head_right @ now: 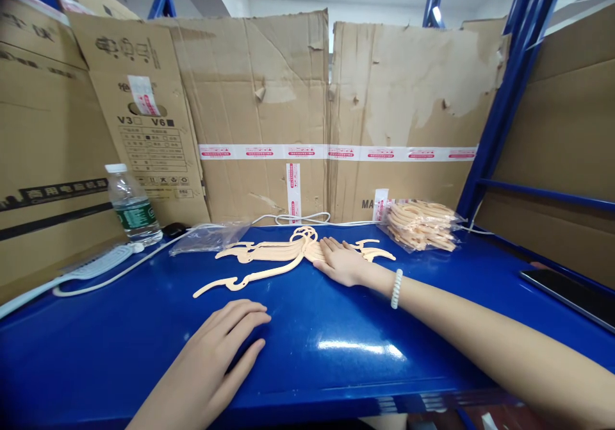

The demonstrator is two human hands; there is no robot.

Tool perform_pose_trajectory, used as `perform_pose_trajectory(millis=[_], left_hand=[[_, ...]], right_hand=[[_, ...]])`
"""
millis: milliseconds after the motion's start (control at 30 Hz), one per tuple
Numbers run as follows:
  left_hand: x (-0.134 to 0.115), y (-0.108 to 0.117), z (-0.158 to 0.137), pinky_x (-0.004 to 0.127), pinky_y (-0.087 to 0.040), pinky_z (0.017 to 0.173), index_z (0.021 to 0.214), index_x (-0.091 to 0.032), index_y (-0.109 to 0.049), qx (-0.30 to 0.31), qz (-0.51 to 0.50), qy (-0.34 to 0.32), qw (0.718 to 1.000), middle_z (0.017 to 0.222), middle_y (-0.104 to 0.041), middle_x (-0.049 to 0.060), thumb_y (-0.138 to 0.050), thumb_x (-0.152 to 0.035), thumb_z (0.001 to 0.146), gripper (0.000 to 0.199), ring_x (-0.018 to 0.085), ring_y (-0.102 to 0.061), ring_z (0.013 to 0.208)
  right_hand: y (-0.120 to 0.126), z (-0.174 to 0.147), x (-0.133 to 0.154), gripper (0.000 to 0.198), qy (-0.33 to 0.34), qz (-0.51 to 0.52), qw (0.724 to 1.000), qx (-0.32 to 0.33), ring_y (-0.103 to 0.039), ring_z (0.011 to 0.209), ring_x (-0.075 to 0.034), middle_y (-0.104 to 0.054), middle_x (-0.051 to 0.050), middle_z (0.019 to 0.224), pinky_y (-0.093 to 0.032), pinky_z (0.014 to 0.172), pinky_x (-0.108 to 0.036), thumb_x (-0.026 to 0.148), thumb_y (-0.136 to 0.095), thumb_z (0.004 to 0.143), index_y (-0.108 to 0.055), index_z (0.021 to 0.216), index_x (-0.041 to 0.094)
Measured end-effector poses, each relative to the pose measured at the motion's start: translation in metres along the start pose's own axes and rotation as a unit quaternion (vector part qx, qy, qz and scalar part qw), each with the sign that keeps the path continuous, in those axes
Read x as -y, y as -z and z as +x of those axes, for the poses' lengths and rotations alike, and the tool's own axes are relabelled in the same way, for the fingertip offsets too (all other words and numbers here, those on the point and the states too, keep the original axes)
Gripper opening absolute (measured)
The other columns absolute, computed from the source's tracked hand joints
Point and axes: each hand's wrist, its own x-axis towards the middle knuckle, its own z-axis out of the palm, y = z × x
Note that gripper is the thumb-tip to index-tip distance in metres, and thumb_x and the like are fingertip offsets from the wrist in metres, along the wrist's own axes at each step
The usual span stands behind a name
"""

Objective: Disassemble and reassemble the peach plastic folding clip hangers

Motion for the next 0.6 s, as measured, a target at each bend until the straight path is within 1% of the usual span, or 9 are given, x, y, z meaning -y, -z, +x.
perform_pose_trajectory(millis=[67, 133, 233, 300, 367, 433, 500, 600], left_hand=[[0.001, 0.001, -0.001, 0.041, -0.055, 0.089, 0.119, -0.023, -0.057, 0.001, 0.0, 0.0, 1.0, 0.117, -0.064, 0.005, -0.046, -0.019, 0.096, 0.026, 0.025, -0.061, 0.109], [0.002, 0.001, -0.001, 0.041, -0.055, 0.088, 0.119, -0.023, -0.057, 0.001, 0.002, -0.002, 1.0, 0.117, -0.064, 0.005, -0.047, -0.02, 0.095, 0.026, 0.025, -0.061, 0.109], [0.002, 0.002, -0.002, 0.041, -0.055, 0.088, 0.119, -0.023, -0.056, -0.001, 0.004, -0.003, 1.0, 0.117, -0.064, 0.006, -0.046, -0.02, 0.096, 0.026, 0.026, -0.061, 0.109], [0.002, 0.001, -0.002, 0.041, -0.055, 0.089, 0.12, -0.023, -0.057, 0.0, 0.002, -0.002, 1.0, 0.117, -0.064, 0.005, -0.046, -0.02, 0.096, 0.026, 0.025, -0.061, 0.109], [0.002, 0.001, -0.002, 0.041, -0.055, 0.089, 0.12, -0.023, -0.056, 0.001, -0.001, -0.001, 1.0, 0.117, -0.064, 0.005, -0.046, -0.02, 0.096, 0.026, 0.025, -0.061, 0.109], [0.002, 0.0, -0.002, 0.041, -0.055, 0.089, 0.12, -0.024, -0.056, 0.001, -0.002, 0.0, 1.0, 0.117, -0.064, 0.005, -0.045, -0.021, 0.096, 0.026, 0.025, -0.061, 0.109], [0.002, 0.0, -0.002, 0.041, -0.056, 0.088, 0.12, -0.023, -0.056, -0.002, 0.001, 0.001, 1.0, 0.117, -0.064, 0.005, -0.045, -0.021, 0.096, 0.026, 0.025, -0.061, 0.109], [0.001, 0.0, -0.003, 0.041, -0.057, 0.087, 0.119, -0.023, -0.056, -0.005, 0.007, 0.0, 1.0, 0.116, -0.065, 0.006, -0.044, -0.021, 0.097, 0.026, 0.025, -0.062, 0.108]], right_hand=[[0.008, -0.003, 0.002, 0.074, 0.013, 0.007, 1.0, -0.023, -0.032, 0.14, -0.042, -0.037, -0.028, 0.15, -0.03, 0.11, -0.063, 0.058, -0.033, 0.097, -0.04, 0.145, 0.003], [0.02, -0.01, 0.002, 0.068, 0.031, 0.015, 0.998, -0.057, -0.033, 0.14, -0.04, -0.039, -0.025, 0.149, -0.03, 0.111, -0.061, 0.054, -0.04, 0.096, -0.041, 0.145, 0.007], [0.042, -0.026, -0.001, 0.052, 0.052, 0.026, 0.992, -0.114, -0.044, 0.133, -0.034, -0.049, -0.018, 0.143, -0.037, 0.109, -0.053, 0.041, -0.048, 0.094, -0.048, 0.14, 0.016], [0.052, -0.036, -0.003, 0.039, 0.056, 0.029, 0.988, -0.14, -0.053, 0.123, -0.032, -0.058, -0.016, 0.132, -0.043, 0.104, -0.05, 0.033, -0.049, 0.093, -0.057, 0.129, 0.018], [0.056, -0.043, -0.005, 0.029, 0.055, 0.03, 0.987, -0.148, -0.058, 0.111, -0.03, -0.065, -0.014, 0.117, -0.047, 0.096, -0.047, 0.027, -0.049, 0.092, -0.064, 0.115, 0.019], [0.055, -0.047, -0.007, 0.023, 0.051, 0.028, 0.988, -0.143, -0.06, 0.101, -0.029, -0.068, -0.012, 0.104, -0.05, 0.088, -0.044, 0.023, -0.049, 0.091, -0.067, 0.105, 0.018], [0.051, -0.049, -0.007, 0.019, 0.044, 0.024, 0.99, -0.132, -0.06, 0.096, -0.028, -0.069, -0.012, 0.098, -0.05, 0.083, -0.042, 0.021, -0.051, 0.091, -0.068, 0.098, 0.017], [0.043, -0.05, -0.008, 0.016, 0.034, 0.018, 0.993, -0.116, -0.059, 0.091, -0.028, -0.069, -0.011, 0.094, -0.049, 0.079, -0.041, 0.02, -0.053, 0.09, -0.068, 0.095, 0.017]])
